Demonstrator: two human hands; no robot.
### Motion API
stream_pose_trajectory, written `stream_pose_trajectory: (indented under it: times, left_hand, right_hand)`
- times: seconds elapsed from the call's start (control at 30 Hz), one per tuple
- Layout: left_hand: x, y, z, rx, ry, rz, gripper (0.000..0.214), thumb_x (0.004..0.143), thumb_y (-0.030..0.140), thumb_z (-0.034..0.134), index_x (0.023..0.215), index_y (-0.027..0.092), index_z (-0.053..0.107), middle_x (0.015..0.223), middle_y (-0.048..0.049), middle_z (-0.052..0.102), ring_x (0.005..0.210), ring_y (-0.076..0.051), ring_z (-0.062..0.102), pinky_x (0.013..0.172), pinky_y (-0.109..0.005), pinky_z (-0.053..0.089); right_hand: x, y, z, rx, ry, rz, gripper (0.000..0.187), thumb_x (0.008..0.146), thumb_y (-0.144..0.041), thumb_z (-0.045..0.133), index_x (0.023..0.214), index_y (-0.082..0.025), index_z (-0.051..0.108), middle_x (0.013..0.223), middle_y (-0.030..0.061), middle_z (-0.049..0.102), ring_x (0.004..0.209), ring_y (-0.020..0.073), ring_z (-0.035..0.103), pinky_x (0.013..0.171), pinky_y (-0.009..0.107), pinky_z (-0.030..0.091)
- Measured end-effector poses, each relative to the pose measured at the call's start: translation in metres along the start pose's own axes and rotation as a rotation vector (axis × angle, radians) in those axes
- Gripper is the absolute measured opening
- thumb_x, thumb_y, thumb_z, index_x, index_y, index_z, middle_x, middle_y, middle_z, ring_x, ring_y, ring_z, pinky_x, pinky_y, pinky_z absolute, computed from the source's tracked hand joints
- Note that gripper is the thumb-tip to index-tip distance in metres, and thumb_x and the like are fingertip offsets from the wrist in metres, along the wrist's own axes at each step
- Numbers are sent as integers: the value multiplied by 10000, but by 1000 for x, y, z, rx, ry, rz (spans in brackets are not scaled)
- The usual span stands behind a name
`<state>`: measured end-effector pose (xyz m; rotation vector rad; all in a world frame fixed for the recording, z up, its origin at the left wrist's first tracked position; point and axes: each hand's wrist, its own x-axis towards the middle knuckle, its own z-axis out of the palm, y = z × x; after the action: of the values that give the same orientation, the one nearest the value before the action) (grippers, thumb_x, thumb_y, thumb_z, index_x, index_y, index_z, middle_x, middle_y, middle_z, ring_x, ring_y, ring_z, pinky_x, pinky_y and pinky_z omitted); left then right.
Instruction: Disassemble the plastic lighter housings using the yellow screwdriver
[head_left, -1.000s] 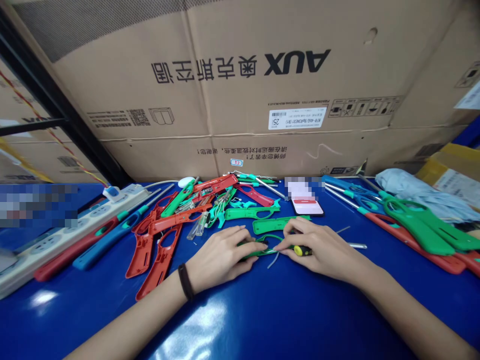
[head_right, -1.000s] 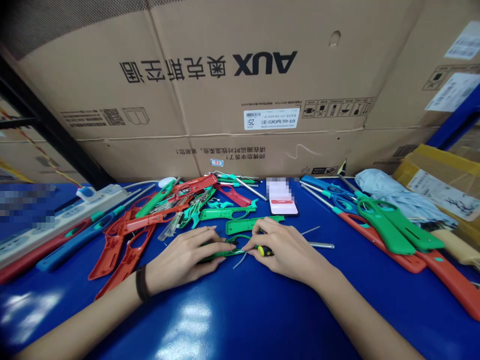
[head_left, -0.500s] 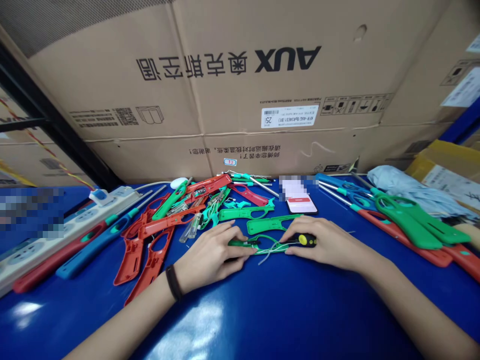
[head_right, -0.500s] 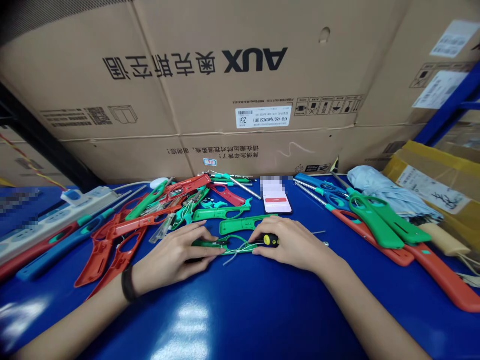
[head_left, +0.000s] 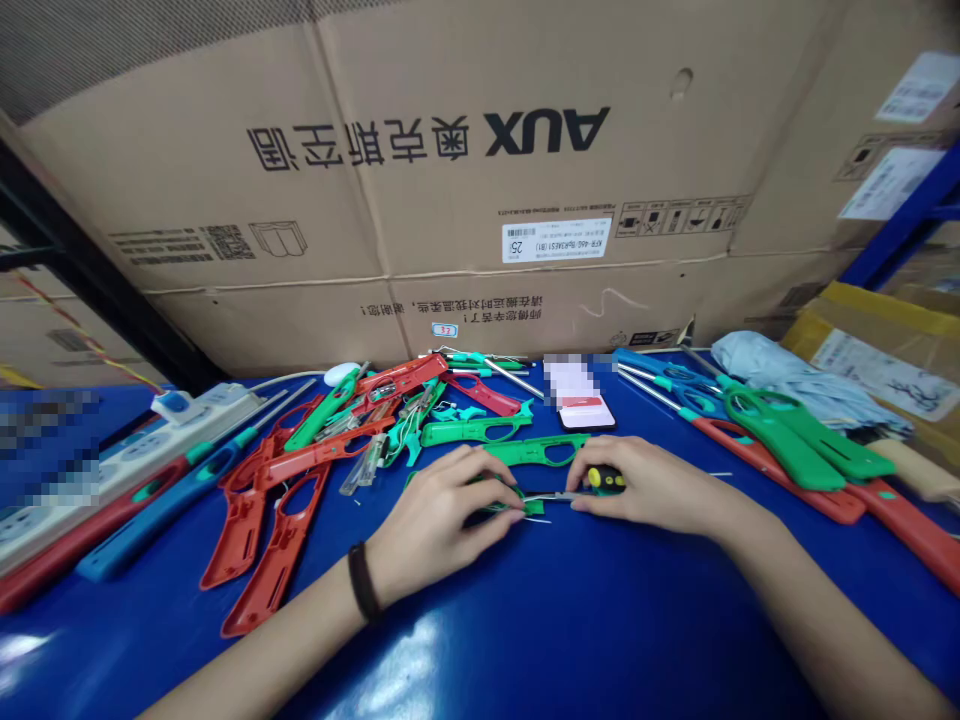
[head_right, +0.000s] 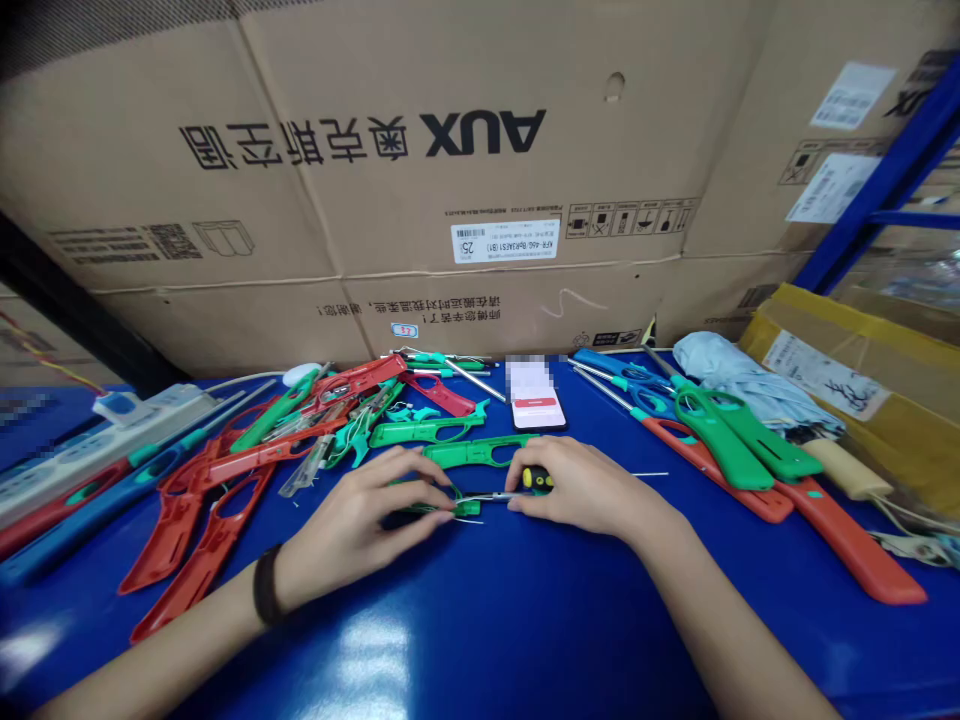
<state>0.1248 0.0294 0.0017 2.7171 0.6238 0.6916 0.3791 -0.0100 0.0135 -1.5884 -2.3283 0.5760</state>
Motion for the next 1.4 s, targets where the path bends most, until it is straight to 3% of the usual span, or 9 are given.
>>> stream_pose_trajectory:
  times: [0.13,0.3,0.43,0.8,0.97,1.13,1.4]
  left_hand:
    - [11,7,14,95,-74,63,123,879,277,571,889,218,678,955,-24,643,862,-171,591,724,-278,502]
    - [4,3,15,-33,-1,70,156,861,315,605,963,231,687,1023,-27,664,896,-164,625,775,-276,517]
    - [-3,-3,12,-122,65,80,151,879,243,582,972,230,700,1015,-42,680,910,-162,635,801,-284,520]
    - [-4,-5,14,-275,109,16,128,836,215,637,935,223,718,1037,-49,688,914,-171,651,817,-298,527]
    - [0,-5,13,-336,209,-137,155,890,209,551,957,177,688,931,-52,708,856,-161,663,781,-279,535]
    - [2,-11,16,-310,159,-101,136,849,204,614,953,206,702,945,-44,707,901,-171,649,837,-310,518]
    - [1,-12,17,-345,133,-75,124,831,206,638,919,215,725,956,-50,710,868,-173,660,800,-313,535]
  right_hand:
    - [0,-4,-1,8,-11,19,130,778,-365,633,856,-266,666,931,-11,688,878,207,606,755,293,429]
    - [0,-9,-3,-8,-27,58,140,770,-365,640,859,-261,671,950,6,692,907,235,601,760,316,425]
    - [-1,-10,-5,4,-6,66,144,768,-359,635,860,-255,676,940,9,695,888,232,609,753,317,422]
    - [-1,-7,1,84,-36,-54,136,790,-331,626,883,-267,702,923,-2,690,838,189,613,720,273,419]
    - [0,-7,2,105,-6,-45,171,817,-374,600,884,-242,686,931,16,688,864,197,609,712,273,421]
    - [0,-9,1,93,-4,-25,160,843,-364,568,906,-263,674,928,-4,696,861,189,613,735,282,414]
    - [1,-14,4,85,-15,-50,164,858,-363,559,920,-261,672,939,-9,695,874,180,616,743,278,412]
